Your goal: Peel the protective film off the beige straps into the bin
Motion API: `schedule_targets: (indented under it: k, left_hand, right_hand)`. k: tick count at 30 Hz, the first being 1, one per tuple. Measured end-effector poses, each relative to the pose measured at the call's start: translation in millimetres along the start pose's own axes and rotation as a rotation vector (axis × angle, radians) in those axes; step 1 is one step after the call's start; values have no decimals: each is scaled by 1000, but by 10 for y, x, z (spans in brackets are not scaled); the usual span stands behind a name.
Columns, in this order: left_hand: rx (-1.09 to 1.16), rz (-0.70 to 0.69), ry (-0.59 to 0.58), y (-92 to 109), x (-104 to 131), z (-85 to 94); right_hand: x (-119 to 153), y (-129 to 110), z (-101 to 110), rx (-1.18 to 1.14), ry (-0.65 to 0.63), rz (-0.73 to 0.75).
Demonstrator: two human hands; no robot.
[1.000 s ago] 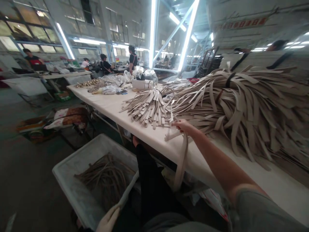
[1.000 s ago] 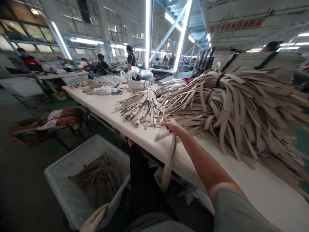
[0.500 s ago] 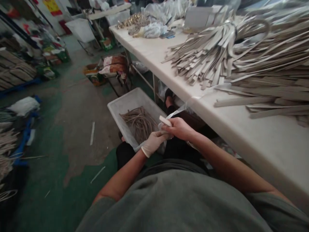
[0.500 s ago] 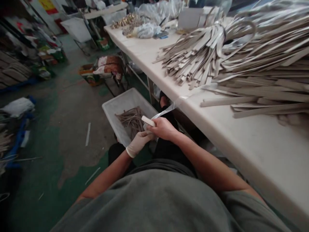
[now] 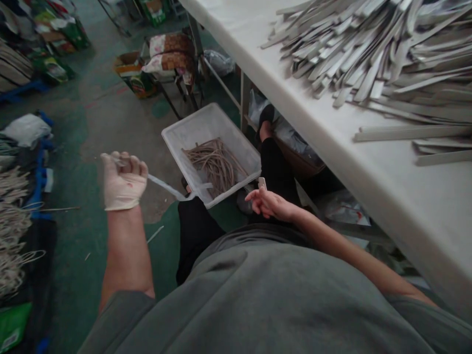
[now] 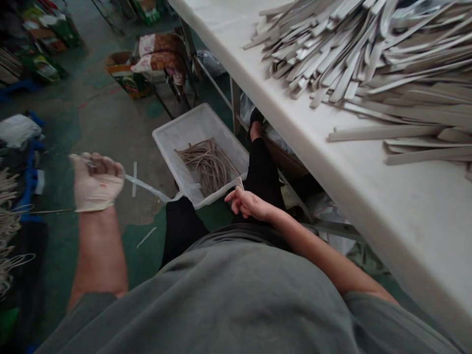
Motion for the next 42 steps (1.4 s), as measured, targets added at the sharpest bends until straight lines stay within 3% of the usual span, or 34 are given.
schedule_targets:
  k: [1,3,9,11,13,19,26,31,42]
  left_hand:
    - [8,-24,27,40,-14,16]
    - [-4,40,65,-130,73,-4]
    - [-61,578,38,-1578,861,-217]
    - [-57,691,20,-1898,1102,-284]
    - [-50,756,10,-2057,1264,-340]
    - [-85,813,-5,-2089,1414,-392]
    - [-116,834,-22,-2148,1545,-390]
    - [-100,834,-22,-2165,1521,-359]
    - [-31,830,-20,-2188,1531,-374]
  right_hand:
    - [12,79,-32,-29,-12,-23]
    - [24,184,-82,-78,-27,-57]
    - [-10,253,-92,-30,-13,-56]
    - [-17,272,-91,46,16,-77]
    - [-7,275,-94,120,71,-75]
    - [7,233,-57,137,156,95]
    - [-81,347,18,30,81,150]
    - [-93,393,-1,-29,77,51]
    - [-167,398,-4,25,327,-29]
Point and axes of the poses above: each hand's wrist, its own x-axis away from the middle knuckle, its own z-axis out of the back of the hand, y = z × x, the point moved 3 cm from there along -x, towards the middle knuckle, and after that the axes turned 6 degrees about -z, right-handed, at the moved point
